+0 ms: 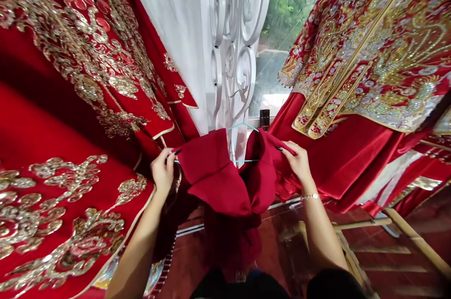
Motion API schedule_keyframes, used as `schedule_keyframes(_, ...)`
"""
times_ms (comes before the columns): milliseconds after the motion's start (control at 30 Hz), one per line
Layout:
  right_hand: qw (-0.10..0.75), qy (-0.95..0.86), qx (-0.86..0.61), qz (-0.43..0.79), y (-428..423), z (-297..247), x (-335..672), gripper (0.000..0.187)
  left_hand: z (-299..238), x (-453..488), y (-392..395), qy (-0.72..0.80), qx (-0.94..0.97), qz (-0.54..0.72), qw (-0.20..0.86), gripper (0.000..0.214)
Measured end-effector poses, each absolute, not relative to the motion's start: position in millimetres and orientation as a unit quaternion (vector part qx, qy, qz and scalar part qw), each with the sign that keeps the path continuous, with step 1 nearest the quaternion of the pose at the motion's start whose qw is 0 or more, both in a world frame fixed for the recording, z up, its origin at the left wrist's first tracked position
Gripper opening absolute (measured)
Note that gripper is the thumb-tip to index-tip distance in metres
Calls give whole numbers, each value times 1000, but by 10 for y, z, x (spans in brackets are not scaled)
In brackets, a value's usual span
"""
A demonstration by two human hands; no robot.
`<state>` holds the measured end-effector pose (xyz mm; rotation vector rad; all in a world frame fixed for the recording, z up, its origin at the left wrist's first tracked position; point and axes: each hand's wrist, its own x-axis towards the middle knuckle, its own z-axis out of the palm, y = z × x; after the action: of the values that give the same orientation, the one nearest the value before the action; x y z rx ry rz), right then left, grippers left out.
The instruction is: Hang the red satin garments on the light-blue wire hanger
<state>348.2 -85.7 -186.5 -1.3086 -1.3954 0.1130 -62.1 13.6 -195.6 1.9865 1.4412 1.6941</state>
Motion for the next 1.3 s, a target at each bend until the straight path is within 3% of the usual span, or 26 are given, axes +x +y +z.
schedule_keyframes(200, 601, -583, -538, 101, -1106, -1967, 3525, 28, -1595, -127, -523, 467, 650, 597, -59, 37)
schedule_keyframes(300, 640, -555, -522, 97, -1206, -1998, 3490, 24, -1306, 525, -967, 467, 690, 544, -98, 27)
schedule_keyframes(400, 684, -520, -505, 77, -1256, -2024, 3429, 18, -1079, 1180, -1035, 468, 783, 410, 23, 18)
schedule_keyframes(467, 708, -506, -488, 68, -1260, -2041, 3395, 18, -1012, 1450, -875, 508, 765, 387, 79, 19)
schedule_keyframes(633, 764, -434, -473, 61, -1240, -2106, 3428, 17, -980, 1454, -543, 443, 671, 552, 222, 35)
schedule_keyframes(700, 765, -425, -479, 74, -1244, -2141, 3462, 18, -989, 1395, -625, 442, 664, 563, 217, 30)
schedule_keyframes(800, 755, -445, -471, 103, -1266, -2185, 3474, 19, -1056, 1446, -817, 486, 712, 472, 183, 20)
schedule_keyframes(933, 744, -462, -466, 126, -1289, -2212, 3462, 20, -1193, 1619, -792, 437, 724, 470, 255, 41)
schedule_keyframes(1033, 727, -493, -459, 135, -1299, -2210, 3489, 19, -1223, 1642, -684, 406, 718, 478, 303, 38)
schedule_keyframes(1167, 719, -511, -455, 126, -1398, -2111, 3492, 33, -1124, 1366, -799, 402, 785, 411, 230, 13)
schedule_keyframes(1300, 713, -516, -474, 43, -1471, -1838, 3201, 48, -999, 889, -989, 453, 757, 467, 59, 24)
